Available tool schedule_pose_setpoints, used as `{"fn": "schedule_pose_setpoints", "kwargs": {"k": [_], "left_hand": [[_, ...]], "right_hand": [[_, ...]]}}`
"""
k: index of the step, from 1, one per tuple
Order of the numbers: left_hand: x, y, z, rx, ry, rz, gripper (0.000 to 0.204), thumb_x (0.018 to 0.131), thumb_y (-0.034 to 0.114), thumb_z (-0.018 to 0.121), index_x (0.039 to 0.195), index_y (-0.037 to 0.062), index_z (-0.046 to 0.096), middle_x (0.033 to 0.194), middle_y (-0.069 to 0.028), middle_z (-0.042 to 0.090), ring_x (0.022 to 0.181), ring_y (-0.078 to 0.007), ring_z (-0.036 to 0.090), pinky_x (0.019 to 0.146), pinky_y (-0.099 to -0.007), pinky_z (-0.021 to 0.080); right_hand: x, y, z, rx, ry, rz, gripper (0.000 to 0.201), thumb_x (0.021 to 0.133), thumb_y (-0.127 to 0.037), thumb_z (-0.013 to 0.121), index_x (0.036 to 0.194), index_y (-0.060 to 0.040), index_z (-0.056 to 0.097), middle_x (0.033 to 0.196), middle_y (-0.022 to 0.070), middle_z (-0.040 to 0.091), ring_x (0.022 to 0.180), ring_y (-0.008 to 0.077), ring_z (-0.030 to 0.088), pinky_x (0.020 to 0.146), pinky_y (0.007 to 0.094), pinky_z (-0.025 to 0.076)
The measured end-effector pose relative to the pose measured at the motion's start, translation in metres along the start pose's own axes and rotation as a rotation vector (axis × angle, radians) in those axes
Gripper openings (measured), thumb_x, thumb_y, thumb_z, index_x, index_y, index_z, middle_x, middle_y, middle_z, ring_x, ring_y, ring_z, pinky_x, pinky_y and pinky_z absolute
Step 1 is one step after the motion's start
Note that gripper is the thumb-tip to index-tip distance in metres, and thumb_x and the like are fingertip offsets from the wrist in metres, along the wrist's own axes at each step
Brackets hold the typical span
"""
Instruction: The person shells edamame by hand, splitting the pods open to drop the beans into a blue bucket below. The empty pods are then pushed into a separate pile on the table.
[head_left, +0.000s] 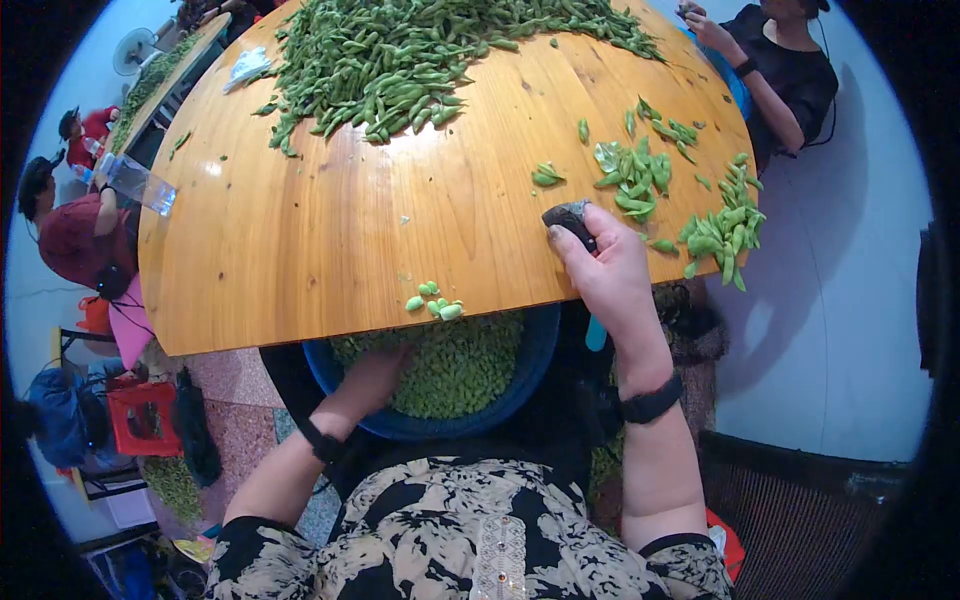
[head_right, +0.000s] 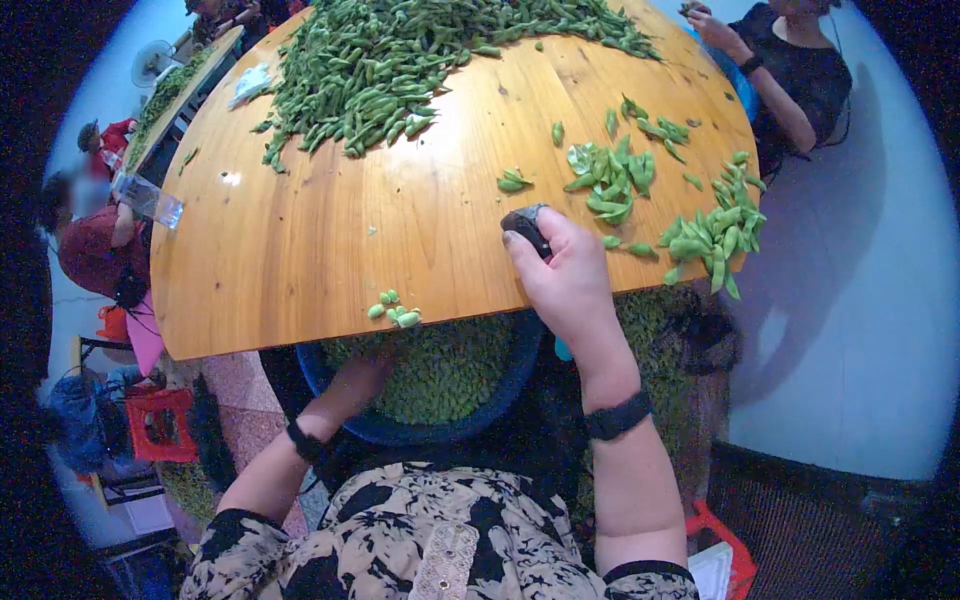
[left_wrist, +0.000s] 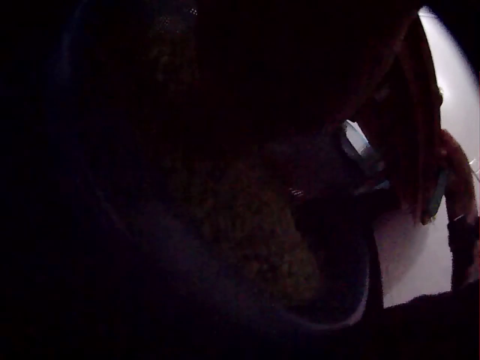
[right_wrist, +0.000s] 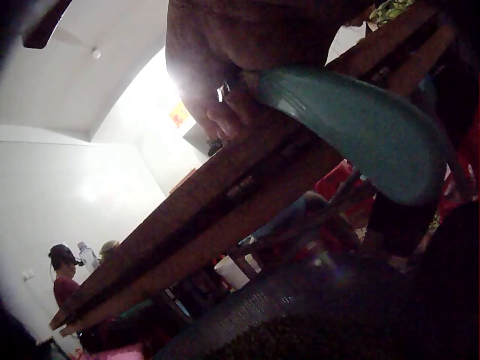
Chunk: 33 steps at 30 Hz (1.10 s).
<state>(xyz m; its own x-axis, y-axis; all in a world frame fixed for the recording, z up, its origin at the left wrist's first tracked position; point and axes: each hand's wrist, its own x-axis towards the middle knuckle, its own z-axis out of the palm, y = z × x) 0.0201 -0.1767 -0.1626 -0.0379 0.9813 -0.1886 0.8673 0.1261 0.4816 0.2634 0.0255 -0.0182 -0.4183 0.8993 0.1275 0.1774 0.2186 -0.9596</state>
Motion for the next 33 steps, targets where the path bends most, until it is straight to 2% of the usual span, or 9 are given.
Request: {"fn": "schedule_pose_setpoints", "kwargs": {"k": [2,9,13,17,20,23,24,27,33], "left_hand": [[-0.019,0.002,-0.011,0.045,-0.159,0.194,0.029,0.082,0.005,0.047,0.107,0.0049,0.061,0.101,-0.0221,0.062,0.097,-0.0388,0.059,0.084,-0.0469,0.048],[-0.019,0.016,-0.004,0.163,-0.372,0.064,0.038,0.08,0.006,0.05,0.116,0.0107,0.061,0.107,-0.0189,0.063,0.098,-0.0349,0.061,0.083,-0.0449,0.05],[-0.007,0.08,-0.032,-0.038,-0.496,0.234,0.04,0.081,0.003,0.048,0.12,0.0071,0.057,0.106,-0.0227,0.062,0.099,-0.0376,0.06,0.087,-0.0452,0.048],[0.023,0.13,-0.008,-0.618,-0.393,0.634,0.048,0.079,0.001,0.054,0.127,0.0009,0.048,0.118,-0.0224,0.057,0.109,-0.0413,0.055,0.092,-0.044,0.045],[0.024,0.163,-0.037,-0.359,-0.076,0.982,0.049,0.078,0.001,0.056,0.126,0.0039,0.052,0.119,-0.0176,0.058,0.106,-0.0374,0.057,0.089,-0.0433,0.047],[0.014,0.152,-0.092,-0.304,0.061,0.913,0.051,0.072,0.001,0.062,0.122,0.0055,0.055,0.119,-0.0154,0.058,0.102,-0.0322,0.059,0.086,-0.0394,0.049],[0.014,0.141,-0.107,-0.101,0.324,0.836,0.047,0.071,0.002,0.066,0.117,0.0076,0.059,0.113,-0.0112,0.061,0.096,-0.0279,0.06,0.08,-0.0367,0.05],[0.022,0.125,-0.132,-0.125,0.66,0.371,0.045,0.073,0.0,0.063,0.117,0.0027,0.057,0.118,-0.0153,0.058,0.106,-0.0322,0.056,0.09,-0.0391,0.047],[0.028,0.116,-0.11,0.027,0.442,0.47,0.036,0.076,0.001,0.058,0.112,0.0032,0.061,0.116,-0.0144,0.059,0.11,-0.0327,0.055,0.096,-0.0409,0.044]], "right_hand": [[0.0,0.0,-0.001,-0.005,-0.003,0.004,0.01,0.086,-0.009,0.06,0.088,0.0007,0.061,0.069,0.0012,0.056,0.065,0.0054,0.049,0.058,0.0247,0.042],[-0.001,0.003,0.001,0.02,0.016,-0.018,0.011,0.086,-0.01,0.06,0.089,0.0007,0.06,0.07,0.0003,0.055,0.065,0.0048,0.048,0.059,0.0245,0.042],[-0.001,0.0,0.001,0.007,0.005,-0.034,0.011,0.087,-0.01,0.06,0.089,0.0007,0.06,0.071,-0.0002,0.056,0.066,0.0047,0.048,0.059,0.0244,0.042],[0.002,0.006,-0.002,0.018,-0.044,0.015,0.012,0.087,-0.011,0.06,0.09,0.0002,0.061,0.072,-0.0006,0.058,0.066,0.0048,0.049,0.059,0.0241,0.042],[0.003,0.0,-0.007,0.006,-0.08,0.063,0.012,0.087,-0.012,0.06,0.09,0.0,0.061,0.071,-0.0009,0.058,0.066,0.0048,0.049,0.059,0.0239,0.042],[0.003,-0.003,-0.009,0.013,-0.102,0.089,0.012,0.087,-0.012,0.06,0.09,-0.0001,0.061,0.071,-0.0012,0.057,0.066,0.0047,0.049,0.059,0.0235,0.042],[0.002,-0.002,-0.008,0.034,-0.108,0.079,0.012,0.088,-0.012,0.06,0.091,-0.0002,0.062,0.071,-0.0014,0.057,0.066,0.0047,0.049,0.059,0.0233,0.041],[0.002,0.0,-0.005,0.043,-0.087,0.069,0.013,0.088,-0.013,0.06,0.091,-0.0003,0.062,0.071,-0.0016,0.058,0.066,0.0048,0.049,0.059,0.0233,0.041],[0.001,-0.001,-0.004,0.073,-0.075,0.047,0.012,0.088,-0.012,0.06,0.09,-0.0003,0.062,0.071,-0.0007,0.057,0.066,0.0054,0.05,0.059,0.0244,0.042]]}}
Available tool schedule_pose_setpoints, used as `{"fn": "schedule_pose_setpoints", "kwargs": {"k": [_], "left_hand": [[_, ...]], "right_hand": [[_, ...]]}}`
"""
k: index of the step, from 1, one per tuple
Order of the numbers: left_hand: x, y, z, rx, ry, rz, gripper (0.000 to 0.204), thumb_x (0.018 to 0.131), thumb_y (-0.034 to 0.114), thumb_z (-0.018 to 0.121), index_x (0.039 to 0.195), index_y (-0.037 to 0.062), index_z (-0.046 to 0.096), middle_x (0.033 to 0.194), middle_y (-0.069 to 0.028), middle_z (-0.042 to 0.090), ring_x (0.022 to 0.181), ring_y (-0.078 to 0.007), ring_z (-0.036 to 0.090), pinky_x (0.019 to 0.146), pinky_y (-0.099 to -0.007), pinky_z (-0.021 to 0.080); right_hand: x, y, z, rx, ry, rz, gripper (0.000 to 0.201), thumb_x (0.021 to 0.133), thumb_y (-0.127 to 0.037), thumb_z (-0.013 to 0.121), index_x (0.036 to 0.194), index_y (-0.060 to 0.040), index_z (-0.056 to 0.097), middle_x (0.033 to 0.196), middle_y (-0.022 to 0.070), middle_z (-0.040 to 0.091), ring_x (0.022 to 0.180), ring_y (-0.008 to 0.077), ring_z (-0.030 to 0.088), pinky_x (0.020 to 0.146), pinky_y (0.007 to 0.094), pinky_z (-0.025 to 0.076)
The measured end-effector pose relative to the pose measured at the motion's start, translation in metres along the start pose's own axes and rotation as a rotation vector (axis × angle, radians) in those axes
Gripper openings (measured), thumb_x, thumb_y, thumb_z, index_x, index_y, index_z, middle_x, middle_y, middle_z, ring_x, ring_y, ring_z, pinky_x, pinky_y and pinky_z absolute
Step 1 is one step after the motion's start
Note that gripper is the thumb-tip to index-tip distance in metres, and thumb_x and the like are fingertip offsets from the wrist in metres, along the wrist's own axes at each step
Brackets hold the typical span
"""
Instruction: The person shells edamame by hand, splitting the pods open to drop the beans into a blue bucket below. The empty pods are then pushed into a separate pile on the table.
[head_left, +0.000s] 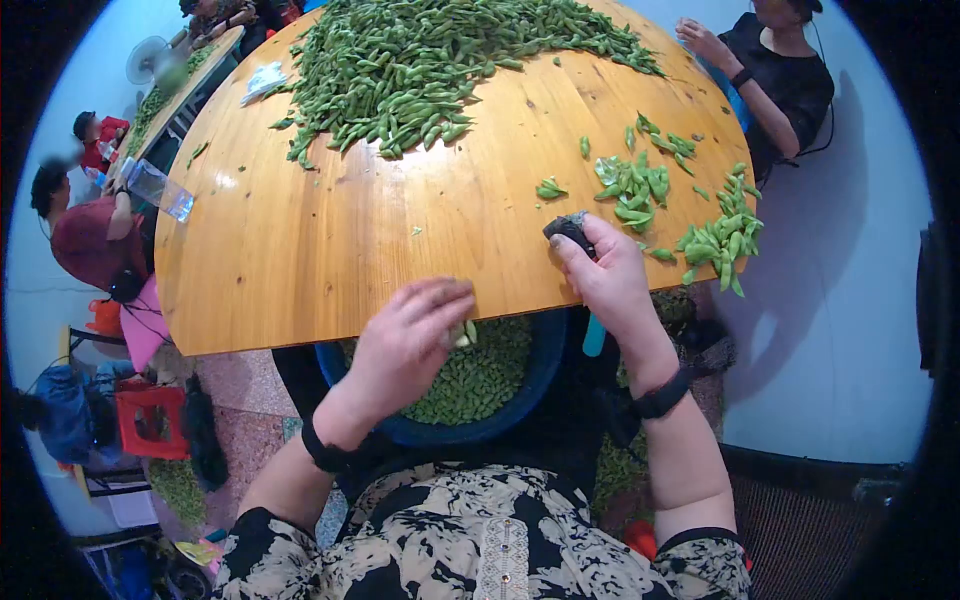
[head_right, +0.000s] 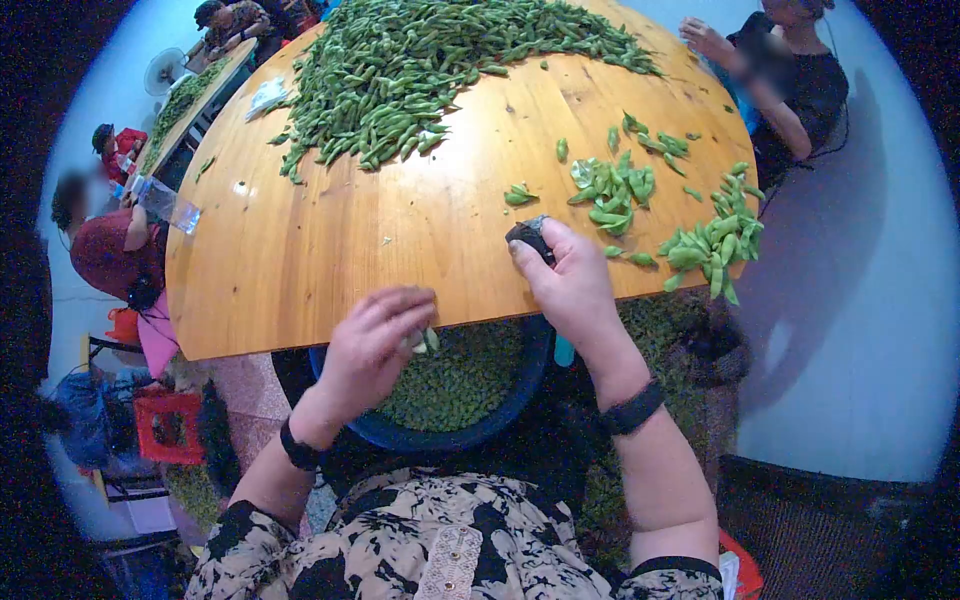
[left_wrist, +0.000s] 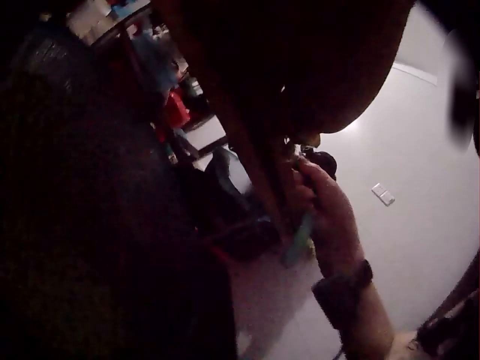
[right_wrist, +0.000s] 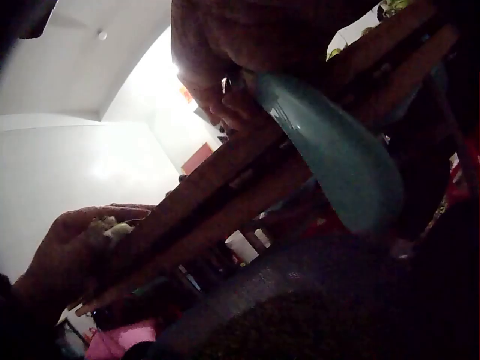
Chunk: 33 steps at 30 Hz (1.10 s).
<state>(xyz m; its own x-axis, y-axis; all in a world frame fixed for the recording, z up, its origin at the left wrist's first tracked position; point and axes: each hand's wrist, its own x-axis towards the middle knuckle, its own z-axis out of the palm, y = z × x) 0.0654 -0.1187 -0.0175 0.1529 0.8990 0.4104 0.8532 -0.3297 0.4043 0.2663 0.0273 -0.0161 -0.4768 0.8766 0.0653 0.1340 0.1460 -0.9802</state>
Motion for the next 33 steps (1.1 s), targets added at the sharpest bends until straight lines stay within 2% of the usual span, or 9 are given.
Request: {"fn": "schedule_pose_setpoints", "kwargs": {"k": [6,9,12,14,17,21,24,31,33], "left_hand": [[-0.027,0.017,-0.007,-0.252,-0.103,0.099,0.031,0.073,-0.001,0.064,0.104,0.0049,0.064,0.11,-0.0109,0.063,0.104,-0.0301,0.059,0.089,-0.0397,0.049],[-0.005,0.012,-0.033,-0.262,-0.096,0.142,0.031,0.073,-0.001,0.065,0.103,0.0042,0.065,0.106,-0.011,0.064,0.097,-0.0293,0.061,0.085,-0.0382,0.051],[0.035,-0.012,-0.057,-0.206,0.017,-0.174,0.024,0.076,0.0,0.065,0.1,0.0038,0.066,0.092,-0.0106,0.062,0.083,-0.0275,0.061,0.071,-0.0362,0.05],[0.075,-0.042,-0.065,-0.096,0.079,-0.244,0.02,0.078,0.003,0.064,0.098,0.0039,0.065,0.09,-0.0117,0.06,0.081,-0.0275,0.06,0.07,-0.0358,0.049],[0.121,-0.099,-0.051,0.147,0.163,-0.206,0.018,0.08,0.009,0.064,0.097,0.0034,0.065,0.089,-0.0134,0.059,0.082,-0.0306,0.06,0.071,-0.0382,0.049],[0.161,-0.115,-0.024,0.154,0.101,-0.186,0.018,0.081,0.016,0.064,0.094,0.0034,0.065,0.092,-0.0147,0.058,0.085,-0.0338,0.059,0.075,-0.0413,0.049],[0.175,-0.114,-0.008,0.238,-0.121,-0.199,0.017,0.081,0.016,0.062,0.09,0.002,0.062,0.093,-0.0168,0.057,0.09,-0.0359,0.059,0.079,-0.0444,0.048],[0.164,-0.113,-0.004,0.26,-0.136,-0.249,0.017,0.082,0.012,0.058,0.093,-0.0008,0.057,0.093,-0.0181,0.058,0.091,-0.0379,0.058,0.08,-0.0451,0.048],[0.146,-0.098,-0.011,0.134,0.008,-0.144,0.018,0.085,0.008,0.057,0.1,-0.0013,0.056,0.089,-0.017,0.061,0.08,-0.0313,0.063,0.071,-0.0405,0.051]], "right_hand": [[0.0,0.001,-0.001,-0.039,0.008,-0.041,0.013,0.089,-0.012,0.059,0.091,0.0,0.062,0.069,-0.0005,0.057,0.062,0.007,0.051,0.057,0.025,0.042],[-0.003,-0.024,-0.004,0.191,-0.073,0.192,0.016,0.093,-0.015,0.054,0.102,-0.0039,0.061,0.063,-0.0025,0.052,0.049,0.0024,0.046,0.043,0.0182,0.036],[0.007,-0.027,-0.005,0.39,-0.097,0.252,0.014,0.094,-0.015,0.052,0.104,-0.0055,0.058,0.064,-0.0037,0.05,0.047,0.0012,0.043,0.04,0.0157,0.033],[0.015,-0.027,-0.003,0.461,-0.103,0.271,0.012,0.094,-0.014,0.053,0.102,-0.0059,0.057,0.065,-0.004,0.05,0.047,0.0013,0.042,0.04,0.0158,0.033],[0.028,-0.027,0.0,0.521,-0.133,0.309,0.008,0.093,-0.013,0.052,0.098,-0.0067,0.054,0.068,-0.0041,0.05,0.047,0.0024,0.044,0.041,0.0162,0.035],[0.036,-0.019,0.004,0.614,-0.174,0.341,0.008,0.091,-0.012,0.052,0.093,-0.0041,0.055,0.068,-0.0017,0.053,0.048,0.0054,0.049,0.041,0.019,0.041],[0.036,-0.027,0.014,0.513,-0.096,0.351,0.011,0.093,-0.013,0.052,0.096,-0.0038,0.056,0.068,0.0011,0.054,0.046,0.0066,0.051,0.039,0.0216,0.042],[0.042,-0.02,0.026,0.35,-0.152,0.263,0.023,0.094,-0.012,0.05,0.115,-0.0033,0.052,0.073,-0.0005,0.053,0.05,0.0049,0.051,0.041,0.0186,0.039],[0.045,-0.023,0.027,0.401,-0.15,0.266,0.021,0.094,-0.011,0.049,0.113,-0.0019,0.052,0.073,0.0001,0.054,0.051,0.0046,0.051,0.04,0.0181,0.038]]}}
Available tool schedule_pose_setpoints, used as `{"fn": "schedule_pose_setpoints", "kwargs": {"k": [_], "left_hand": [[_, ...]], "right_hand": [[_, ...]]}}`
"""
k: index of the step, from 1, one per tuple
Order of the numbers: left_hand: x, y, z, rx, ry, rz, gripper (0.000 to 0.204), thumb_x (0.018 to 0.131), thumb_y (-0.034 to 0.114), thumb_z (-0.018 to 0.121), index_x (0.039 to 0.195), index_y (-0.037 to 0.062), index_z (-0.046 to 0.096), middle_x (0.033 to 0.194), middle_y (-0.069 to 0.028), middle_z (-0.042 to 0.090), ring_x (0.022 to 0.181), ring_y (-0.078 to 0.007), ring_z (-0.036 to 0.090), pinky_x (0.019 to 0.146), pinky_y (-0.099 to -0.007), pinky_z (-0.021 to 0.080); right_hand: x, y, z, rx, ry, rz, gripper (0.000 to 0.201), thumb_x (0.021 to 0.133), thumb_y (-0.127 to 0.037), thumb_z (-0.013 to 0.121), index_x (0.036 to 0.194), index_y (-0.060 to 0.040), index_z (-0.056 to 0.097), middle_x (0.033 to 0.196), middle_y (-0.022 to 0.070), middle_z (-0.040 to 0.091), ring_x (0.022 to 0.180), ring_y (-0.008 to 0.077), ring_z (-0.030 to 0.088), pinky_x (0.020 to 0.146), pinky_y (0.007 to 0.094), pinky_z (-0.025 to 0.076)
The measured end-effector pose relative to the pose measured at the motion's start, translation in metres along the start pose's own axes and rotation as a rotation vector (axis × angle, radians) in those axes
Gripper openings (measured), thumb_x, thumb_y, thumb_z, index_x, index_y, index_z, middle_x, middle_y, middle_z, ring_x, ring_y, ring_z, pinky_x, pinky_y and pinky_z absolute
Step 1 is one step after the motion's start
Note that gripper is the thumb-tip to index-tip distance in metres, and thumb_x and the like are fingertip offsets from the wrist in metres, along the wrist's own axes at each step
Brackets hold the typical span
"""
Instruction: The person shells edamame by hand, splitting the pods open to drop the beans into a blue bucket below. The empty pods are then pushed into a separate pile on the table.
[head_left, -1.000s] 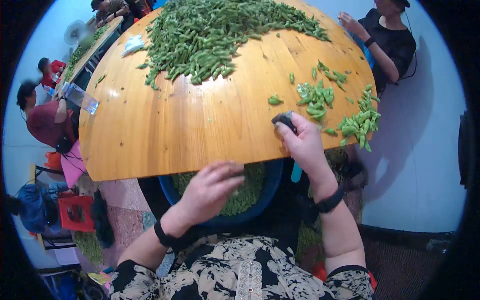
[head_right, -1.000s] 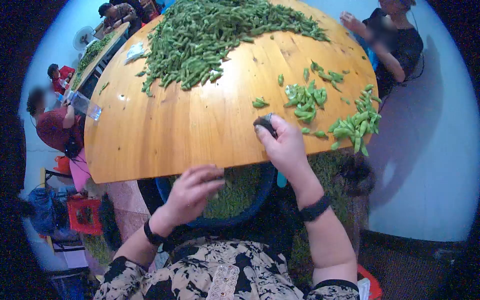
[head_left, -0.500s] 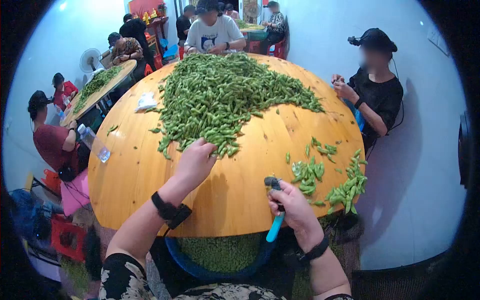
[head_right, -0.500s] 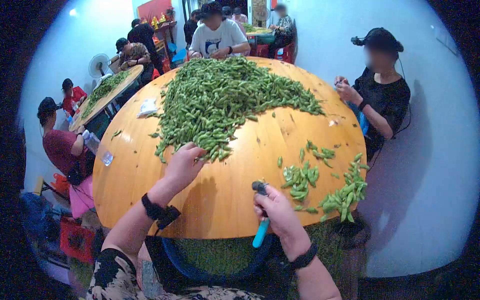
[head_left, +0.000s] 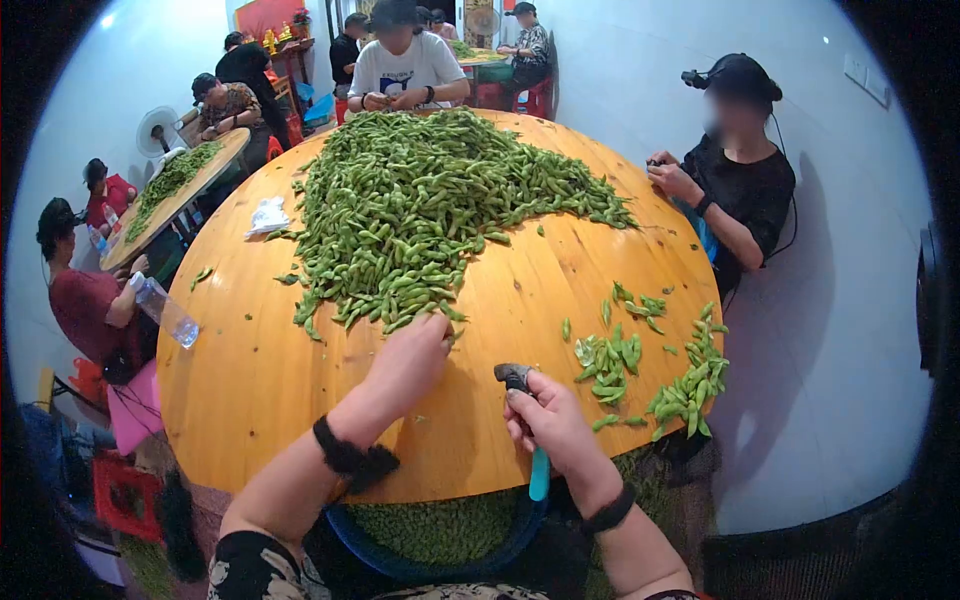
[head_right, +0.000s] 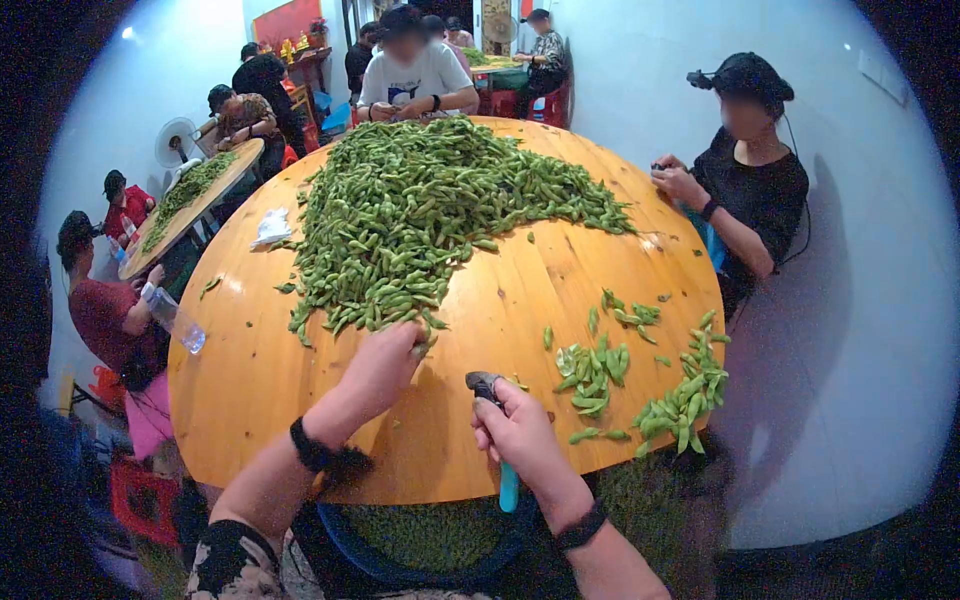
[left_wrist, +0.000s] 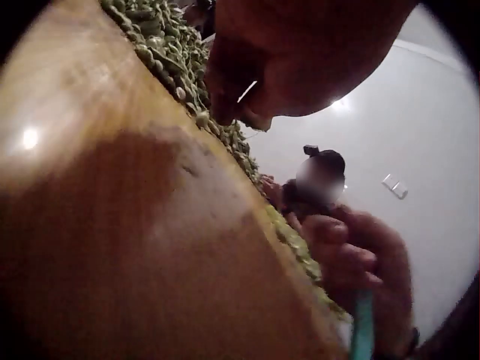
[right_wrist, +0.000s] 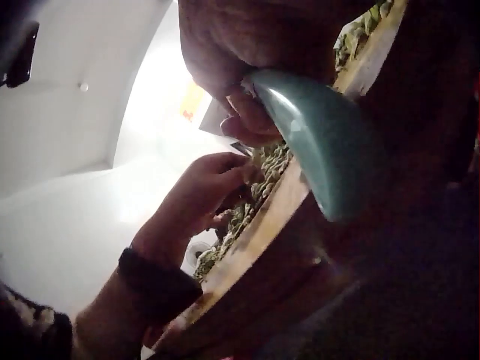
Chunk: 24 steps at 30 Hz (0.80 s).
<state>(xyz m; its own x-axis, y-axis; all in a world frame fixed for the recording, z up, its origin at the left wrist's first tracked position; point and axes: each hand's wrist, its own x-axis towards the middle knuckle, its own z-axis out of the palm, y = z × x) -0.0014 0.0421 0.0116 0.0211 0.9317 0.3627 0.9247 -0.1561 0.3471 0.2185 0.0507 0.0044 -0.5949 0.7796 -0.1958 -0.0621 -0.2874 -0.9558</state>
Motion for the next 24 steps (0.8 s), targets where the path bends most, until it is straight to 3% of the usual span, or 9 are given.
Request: {"fn": "schedule_pose_setpoints", "kwargs": {"k": [1,3,7,9,17,19,24], "left_hand": [[-0.008,0.007,-0.004,-0.004,-0.007,0.003,0.018,0.085,0.008,0.057,0.1,-0.0013,0.056,0.089,-0.017,0.061,0.08,-0.0313,0.063,0.071,-0.0405,0.051],[-0.023,0.018,-0.011,-0.523,-0.172,-0.201,0.022,0.088,0.005,0.056,0.109,-0.0015,0.058,0.082,-0.0149,0.063,0.066,-0.0207,0.064,0.059,-0.0338,0.051],[-0.035,0.016,-0.005,-0.679,-0.133,-0.106,0.028,0.089,0.005,0.057,0.117,-0.0001,0.058,0.077,-0.0115,0.063,0.057,-0.0128,0.06,0.052,-0.0293,0.049],[-0.035,0.014,-0.004,-0.598,-0.115,-0.01,0.03,0.088,0.003,0.054,0.117,0.0027,0.06,0.077,-0.0149,0.063,0.061,-0.0235,0.063,0.057,-0.0336,0.049],[-0.04,0.008,0.006,-0.464,-0.072,0.1,0.036,0.084,0.001,0.057,0.12,0.0036,0.058,0.08,-0.0142,0.06,0.07,-0.0295,0.061,0.064,-0.0343,0.05],[-0.041,0.009,0.005,-0.45,-0.068,0.118,0.039,0.083,0.0,0.057,0.122,0.004,0.057,0.081,-0.0144,0.059,0.072,-0.0301,0.06,0.064,-0.0352,0.049],[-0.044,0.015,0.003,-0.435,-0.085,0.058,0.043,0.08,0.0,0.06,0.122,0.0035,0.055,0.087,-0.0164,0.058,0.077,-0.0327,0.06,0.068,-0.0362,0.05]], "right_hand": [[0.0,-0.002,0.002,0.045,-0.014,-0.004,0.02,0.094,-0.009,0.048,0.112,-0.0006,0.052,0.074,0.0006,0.055,0.051,0.0044,0.051,0.04,0.0176,0.037],[-0.001,-0.003,0.008,0.063,-0.042,0.018,0.018,0.094,-0.01,0.049,0.11,-0.0012,0.052,0.075,-0.0004,0.055,0.052,0.0036,0.05,0.04,0.0172,0.036],[0.0,-0.006,0.021,0.064,-0.063,0.059,0.013,0.094,-0.011,0.05,0.104,-0.003,0.054,0.073,-0.003,0.054,0.052,0.0017,0.048,0.042,0.0159,0.033],[0.002,-0.001,0.021,0.035,-0.061,0.059,0.012,0.094,-0.012,0.05,0.101,-0.0035,0.055,0.072,-0.0035,0.053,0.052,0.0015,0.047,0.042,0.0159,0.033],[0.003,-0.001,0.031,-0.068,-0.053,0.018,0.012,0.093,-0.012,0.052,0.095,-0.0031,0.058,0.066,-0.0059,0.051,0.053,0.0023,0.047,0.046,0.0188,0.036],[0.004,0.001,0.034,-0.053,-0.03,0.029,0.012,0.094,-0.012,0.051,0.086,-0.004,0.056,0.065,-0.0047,0.051,0.05,0.002,0.046,0.044,0.0174,0.033],[0.006,0.016,0.034,-0.137,0.014,-0.022,0.008,0.093,-0.009,0.052,0.093,-0.0032,0.058,0.069,-0.0046,0.053,0.053,0.0016,0.046,0.046,0.0171,0.035]]}}
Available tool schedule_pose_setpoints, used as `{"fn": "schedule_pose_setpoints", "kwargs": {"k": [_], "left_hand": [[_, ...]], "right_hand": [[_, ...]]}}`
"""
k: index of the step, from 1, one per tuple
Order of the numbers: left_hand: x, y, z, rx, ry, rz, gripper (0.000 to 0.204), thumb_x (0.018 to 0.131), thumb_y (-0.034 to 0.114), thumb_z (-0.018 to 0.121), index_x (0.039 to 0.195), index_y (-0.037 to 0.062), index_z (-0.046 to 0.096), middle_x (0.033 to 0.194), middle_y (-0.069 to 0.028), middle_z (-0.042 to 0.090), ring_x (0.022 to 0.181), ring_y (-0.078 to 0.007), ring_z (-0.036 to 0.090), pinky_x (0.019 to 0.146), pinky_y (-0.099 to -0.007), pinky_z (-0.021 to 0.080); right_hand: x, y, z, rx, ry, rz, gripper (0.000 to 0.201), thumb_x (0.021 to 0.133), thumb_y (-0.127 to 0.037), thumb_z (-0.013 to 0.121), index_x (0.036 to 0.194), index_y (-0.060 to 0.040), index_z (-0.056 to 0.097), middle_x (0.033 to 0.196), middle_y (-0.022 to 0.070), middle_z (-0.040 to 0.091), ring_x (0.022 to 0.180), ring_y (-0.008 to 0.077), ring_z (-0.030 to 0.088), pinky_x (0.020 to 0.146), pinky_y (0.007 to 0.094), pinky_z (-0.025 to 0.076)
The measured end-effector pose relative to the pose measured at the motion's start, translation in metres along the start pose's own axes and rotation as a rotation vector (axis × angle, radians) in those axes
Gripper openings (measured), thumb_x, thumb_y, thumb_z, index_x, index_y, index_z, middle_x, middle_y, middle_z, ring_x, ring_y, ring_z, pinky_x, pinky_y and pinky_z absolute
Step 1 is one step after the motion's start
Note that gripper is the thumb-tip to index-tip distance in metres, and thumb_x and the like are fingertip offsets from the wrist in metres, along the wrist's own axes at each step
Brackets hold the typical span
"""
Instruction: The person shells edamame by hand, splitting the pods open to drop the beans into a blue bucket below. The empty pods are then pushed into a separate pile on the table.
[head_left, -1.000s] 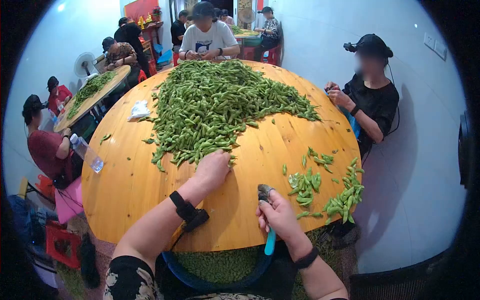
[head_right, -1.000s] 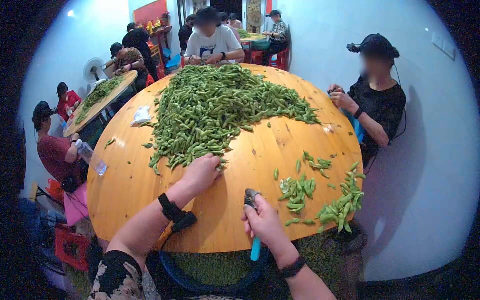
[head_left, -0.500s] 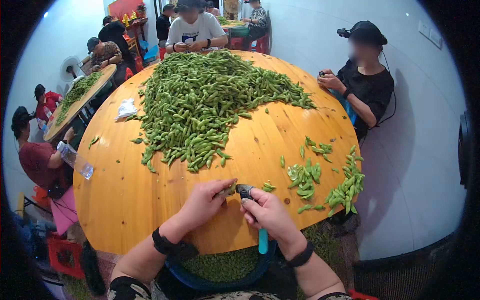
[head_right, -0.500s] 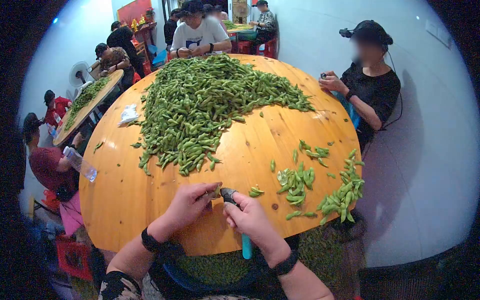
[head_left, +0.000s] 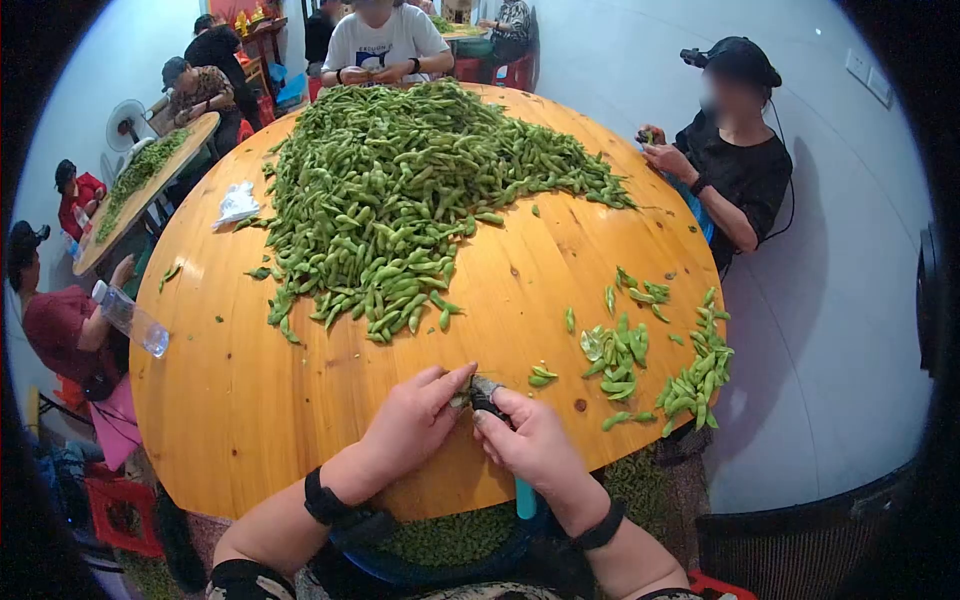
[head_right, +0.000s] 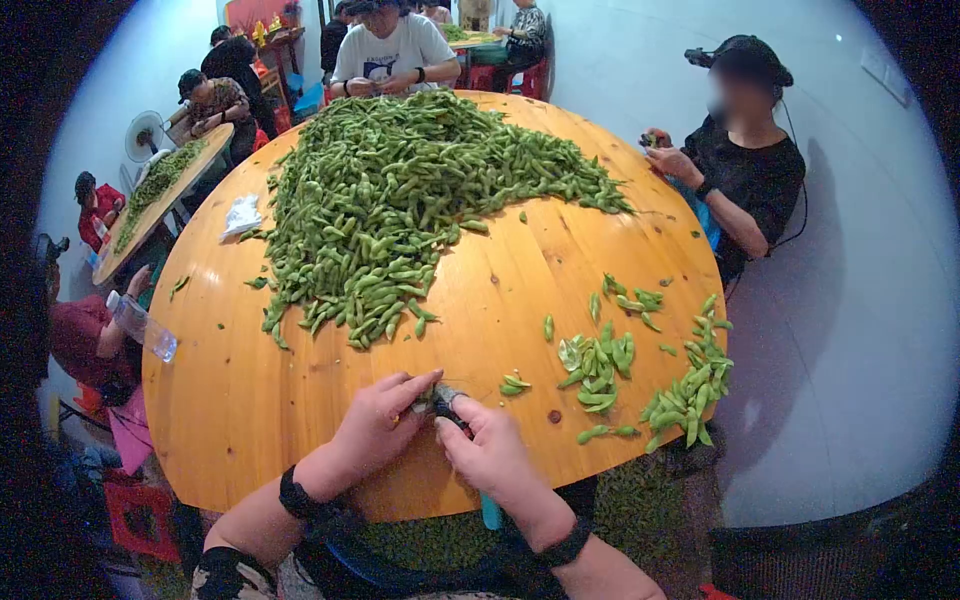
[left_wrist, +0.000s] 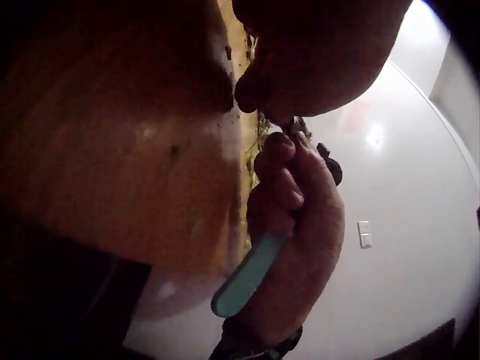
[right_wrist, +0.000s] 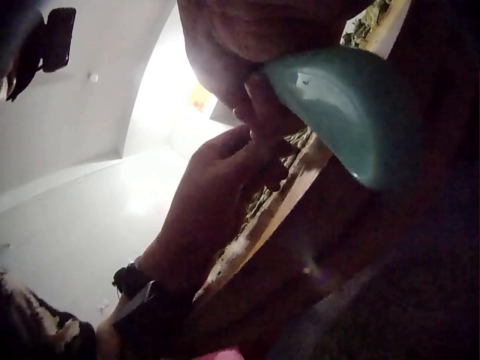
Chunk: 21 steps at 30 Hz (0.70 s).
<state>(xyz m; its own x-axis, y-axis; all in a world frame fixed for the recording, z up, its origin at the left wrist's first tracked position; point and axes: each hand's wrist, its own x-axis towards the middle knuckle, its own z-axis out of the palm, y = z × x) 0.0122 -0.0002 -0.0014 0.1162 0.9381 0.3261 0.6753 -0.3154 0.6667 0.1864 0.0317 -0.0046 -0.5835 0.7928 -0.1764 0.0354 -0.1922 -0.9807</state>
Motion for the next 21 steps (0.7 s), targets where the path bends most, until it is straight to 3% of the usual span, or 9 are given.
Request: {"fn": "schedule_pose_setpoints", "kwargs": {"k": [2,4,6,13,16,18,19,21], "left_hand": [[-0.001,0.001,0.002,0.013,0.018,0.009,0.041,0.08,0.0,0.06,0.12,0.0025,0.055,0.087,-0.0168,0.058,0.077,-0.0335,0.06,0.068,-0.0368,0.05],[-0.001,0.0,0.005,0.025,0.035,0.019,0.039,0.079,0.0,0.06,0.119,0.0016,0.056,0.087,-0.0171,0.058,0.078,-0.0343,0.06,0.068,-0.0374,0.05],[-0.002,-0.002,0.007,0.019,0.068,0.048,0.042,0.078,-0.002,0.057,0.12,-0.0001,0.053,0.088,-0.0182,0.057,0.078,-0.0362,0.059,0.067,-0.0414,0.049],[0.0,-0.012,0.004,-0.03,0.023,0.062,0.037,0.081,-0.005,0.052,0.118,-0.0015,0.053,0.088,-0.0203,0.059,0.077,-0.0377,0.059,0.067,-0.0396,0.05],[0.001,-0.021,0.007,-0.185,0.057,0.095,0.033,0.086,-0.004,0.049,0.119,-0.0024,0.054,0.09,-0.0166,0.063,0.077,-0.0302,0.062,0.068,-0.0358,0.051],[0.003,-0.017,0.0,-0.506,-0.035,-0.152,0.03,0.09,-0.001,0.047,0.119,0.0015,0.057,0.095,-0.0068,0.065,0.08,-0.0181,0.062,0.074,-0.0303,0.05],[0.005,-0.015,-0.004,-0.506,-0.036,-0.151,0.03,0.09,-0.001,0.047,0.119,0.0015,0.057,0.095,-0.0068,0.065,0.08,-0.0181,0.062,0.074,-0.0303,0.05],[0.007,-0.011,-0.011,-0.867,-0.193,-0.54,0.03,0.091,0.003,0.049,0.121,0.0022,0.056,0.1,-0.0035,0.064,0.087,-0.0148,0.06,0.079,-0.0284,0.049]], "right_hand": [[0.002,0.003,0.002,-0.047,0.029,-0.058,0.009,0.093,-0.008,0.052,0.097,-0.0031,0.058,0.07,-0.0047,0.053,0.054,0.0014,0.046,0.047,0.0169,0.036],[0.002,0.0,0.006,-0.022,0.07,-0.084,0.024,0.09,-0.007,0.053,0.113,0.0002,0.059,0.072,-0.0056,0.052,0.059,0.0024,0.044,0.053,0.0204,0.038],[0.003,-0.001,0.009,-0.013,0.092,-0.08,0.021,0.09,-0.007,0.053,0.11,-0.0004,0.059,0.072,-0.0057,0.051,0.06,0.0021,0.044,0.053,0.0198,0.038],[0.007,-0.003,0.009,0.26,0.065,0.071,0.006,0.091,-0.009,0.053,0.093,-0.0068,0.058,0.068,-0.0058,0.051,0.053,0.0007,0.044,0.046,0.017,0.034],[0.006,-0.011,0.002,0.351,0.001,0.127,0.007,0.092,-0.01,0.052,0.095,-0.0081,0.058,0.067,-0.0055,0.052,0.048,0.0009,0.043,0.041,0.0167,0.032],[0.008,-0.009,-0.001,0.356,-0.009,0.136,0.008,0.092,-0.01,0.052,0.097,-0.0081,0.058,0.066,-0.0056,0.052,0.047,0.001,0.043,0.039,0.0164,0.031],[0.009,-0.009,-0.002,0.361,-0.022,0.142,0.009,0.092,-0.011,0.051,0.098,-0.0081,0.058,0.066,-0.0057,0.051,0.047,0.001,0.043,0.038,0.0161,0.031],[0.009,-0.011,-0.001,0.324,0.002,0.123,0.011,0.092,-0.009,0.051,0.1,-0.0061,0.058,0.067,-0.0046,0.052,0.046,0.0012,0.043,0.038,0.0162,0.031]]}}
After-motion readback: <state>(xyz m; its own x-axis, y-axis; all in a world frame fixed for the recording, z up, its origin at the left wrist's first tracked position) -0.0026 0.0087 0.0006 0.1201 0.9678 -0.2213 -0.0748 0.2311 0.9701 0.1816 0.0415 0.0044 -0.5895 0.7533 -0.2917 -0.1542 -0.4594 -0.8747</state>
